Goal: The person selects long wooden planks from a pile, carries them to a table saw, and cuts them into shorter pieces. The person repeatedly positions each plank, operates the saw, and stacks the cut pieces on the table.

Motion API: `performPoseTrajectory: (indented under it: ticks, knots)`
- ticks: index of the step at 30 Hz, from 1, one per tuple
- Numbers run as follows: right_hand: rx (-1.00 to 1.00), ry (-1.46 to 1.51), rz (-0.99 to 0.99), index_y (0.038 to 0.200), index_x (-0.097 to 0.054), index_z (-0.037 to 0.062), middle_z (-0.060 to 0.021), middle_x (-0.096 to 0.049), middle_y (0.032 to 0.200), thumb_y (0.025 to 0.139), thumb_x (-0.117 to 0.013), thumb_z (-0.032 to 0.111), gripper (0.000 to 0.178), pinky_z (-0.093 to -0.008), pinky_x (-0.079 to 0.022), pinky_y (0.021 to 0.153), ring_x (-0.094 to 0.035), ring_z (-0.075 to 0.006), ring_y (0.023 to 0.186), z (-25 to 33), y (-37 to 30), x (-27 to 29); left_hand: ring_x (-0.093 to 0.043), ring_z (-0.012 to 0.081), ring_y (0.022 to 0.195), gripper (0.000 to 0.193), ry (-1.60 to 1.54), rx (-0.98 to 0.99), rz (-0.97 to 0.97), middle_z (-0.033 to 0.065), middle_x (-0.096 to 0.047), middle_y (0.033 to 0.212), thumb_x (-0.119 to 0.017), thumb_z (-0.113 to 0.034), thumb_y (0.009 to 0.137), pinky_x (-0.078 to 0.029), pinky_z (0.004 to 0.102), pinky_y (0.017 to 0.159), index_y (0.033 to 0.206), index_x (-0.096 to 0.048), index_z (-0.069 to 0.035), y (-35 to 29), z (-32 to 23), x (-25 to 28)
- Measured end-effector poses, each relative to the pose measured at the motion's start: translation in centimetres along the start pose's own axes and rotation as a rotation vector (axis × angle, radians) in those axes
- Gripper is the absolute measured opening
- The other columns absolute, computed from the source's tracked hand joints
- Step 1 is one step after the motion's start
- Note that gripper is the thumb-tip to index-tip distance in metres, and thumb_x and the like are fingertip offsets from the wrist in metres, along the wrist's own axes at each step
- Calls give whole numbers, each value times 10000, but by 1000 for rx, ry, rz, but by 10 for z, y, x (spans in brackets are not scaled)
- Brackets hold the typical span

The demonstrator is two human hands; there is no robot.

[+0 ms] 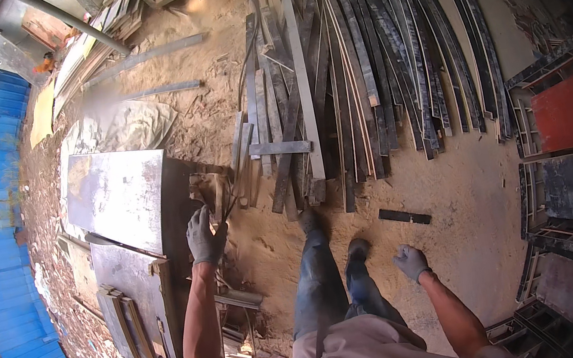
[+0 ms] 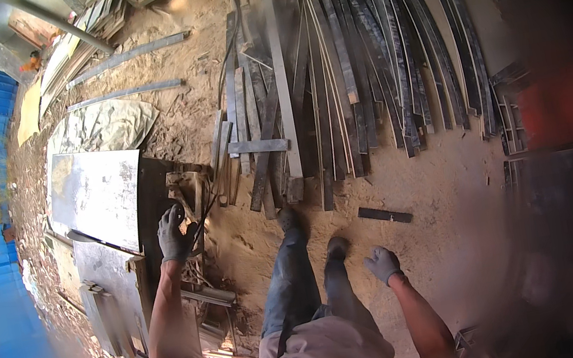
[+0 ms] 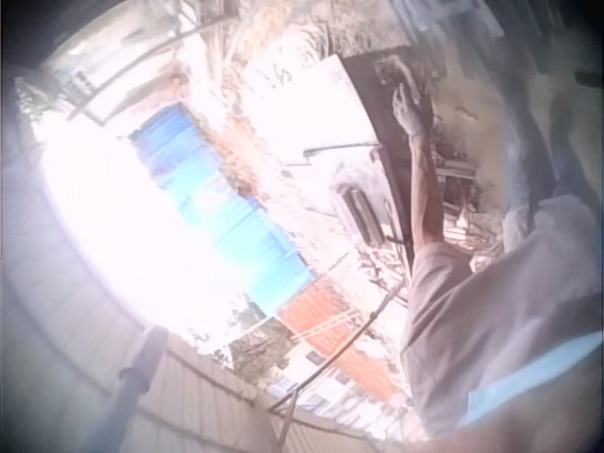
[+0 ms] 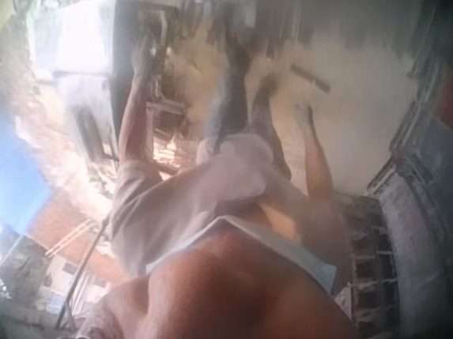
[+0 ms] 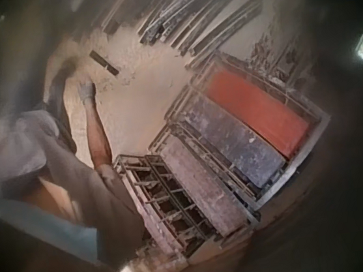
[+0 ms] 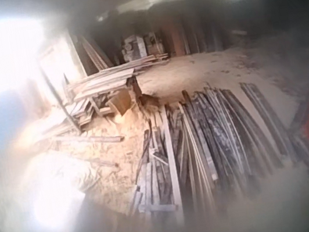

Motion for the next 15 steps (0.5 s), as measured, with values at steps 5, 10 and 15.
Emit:
performPoseTrajectory:
  ticks: [5, 10, 15]
  knots:
    - [332, -358, -9, 1493, -553, 36, -220, -720, 1272, 851, -851, 365, 780, -490, -552, 1000, -684, -397, 1175, 173, 140, -40, -386, 432, 1532, 1037, 223, -78, 41, 214, -429, 1646, -905, -359, 786, -329, 516, 1279, 1642, -385, -88, 162, 98, 25]
    - [332, -751, 148, 1702, -255, 70, -232, -497, 1574, 818, -858, 476, 1145, -555, -399, 1192, -495, -410, 1429, 279, 335, -141, -321, 437, 1582, 1139, 322, -235, 131, 211, -398, 1685, -950, -272, 696, -271, 546, 1304, 1663, -370, -105, 259, 194, -25]
    - [458, -1049, -77, 1700, -203, 7, -233, -393, 1658, 783, -886, 461, 1230, -533, -324, 1262, -403, -398, 1517, 347, 534, -231, -531, 455, 1426, 532, 247, -429, -11, 243, -620, 1471, -672, -147, 933, -374, 542, 1230, 1437, -626, 19, 290, 216, -46]
Point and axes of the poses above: each hand's wrist, its own y-axis towards the middle knuckle, its own x-axis out of the back of the hand, z = x × y, the point moved 4 cm from there along y, towards the middle knuckle
